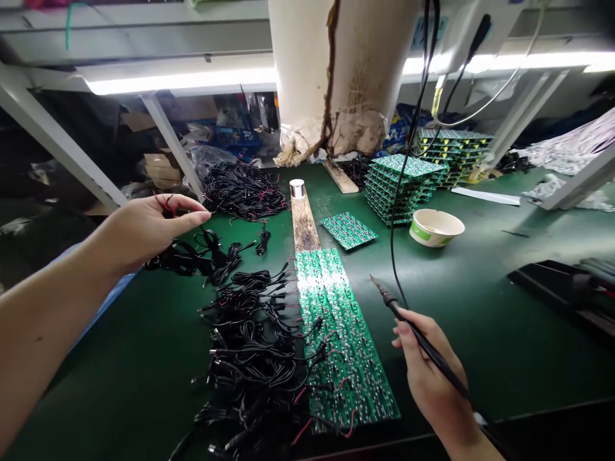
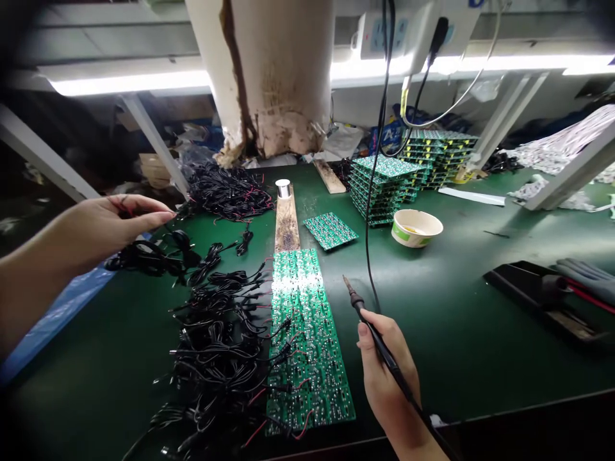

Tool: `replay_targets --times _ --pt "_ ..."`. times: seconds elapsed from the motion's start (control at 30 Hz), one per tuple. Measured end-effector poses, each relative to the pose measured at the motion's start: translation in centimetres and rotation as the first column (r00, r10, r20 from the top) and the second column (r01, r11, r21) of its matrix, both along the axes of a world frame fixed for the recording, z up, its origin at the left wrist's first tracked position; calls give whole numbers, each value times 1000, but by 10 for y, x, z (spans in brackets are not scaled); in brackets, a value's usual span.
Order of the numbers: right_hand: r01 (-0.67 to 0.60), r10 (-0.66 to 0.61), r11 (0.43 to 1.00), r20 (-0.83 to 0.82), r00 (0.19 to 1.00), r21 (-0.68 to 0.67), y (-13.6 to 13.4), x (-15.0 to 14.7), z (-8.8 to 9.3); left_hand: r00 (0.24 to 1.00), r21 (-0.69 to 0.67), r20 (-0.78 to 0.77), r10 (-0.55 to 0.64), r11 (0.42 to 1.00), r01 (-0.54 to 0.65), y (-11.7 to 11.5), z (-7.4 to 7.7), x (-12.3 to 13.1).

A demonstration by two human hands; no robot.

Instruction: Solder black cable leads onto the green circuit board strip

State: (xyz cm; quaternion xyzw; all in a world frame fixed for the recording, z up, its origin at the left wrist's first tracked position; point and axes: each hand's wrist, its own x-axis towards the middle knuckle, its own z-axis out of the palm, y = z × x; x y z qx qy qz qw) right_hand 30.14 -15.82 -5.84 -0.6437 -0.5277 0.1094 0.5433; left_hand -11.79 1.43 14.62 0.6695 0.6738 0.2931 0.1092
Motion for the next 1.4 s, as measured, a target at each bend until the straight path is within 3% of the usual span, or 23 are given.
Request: replay_targets --times 0.1,0.17,0.23,0.33,0.43,0.6,0.73,0.87,1.07,1.23,1.4 --pt "-77 81 996 -125 989 33 12 -14 28 993 -120 -15 -117 986 115 -27 -3 39" --pt "-206 225 971 -171 959 122 21 -33 48 958 -260 19 -287 924 282 -49 -26 73" --pt "-367 383 923 -185 905 114 28 -53 63 897 -342 194 -397 830 441 -70 -58 103" --pt "-515 504 856 -293 812 44 32 -77 66 838 -378 384 -388 762 526 -88 -101 128" --pt "-548 499 836 -412 762 -2 31 -87 56 812 -364 472 -343 763 534 -90 -119 132" --pt "-561 493 827 -503 710 20 35 -93 40 745 -385 580 -331 694 608 -85 -118 128" --pt "-558 496 829 -509 703 39 38 -96 38 730 -397 623 -282 690 605 -85 -119 129" --pt "-518 507 852 -362 783 72 34 -94 46 728 -422 646 -228 688 590 -86 -120 133" --pt "-561 569 821 -81 818 106 26 -95 58 720 -437 677 -156 701 563 -84 -125 136" --pt "-494 499 866 -68 864 78 26 -93 63 741 -429 626 -242 686 587 -84 -124 136" --pt "-455 454 890 -127 882 23 28 -89 61 701 -367 613 -365 654 661 -85 -122 135"
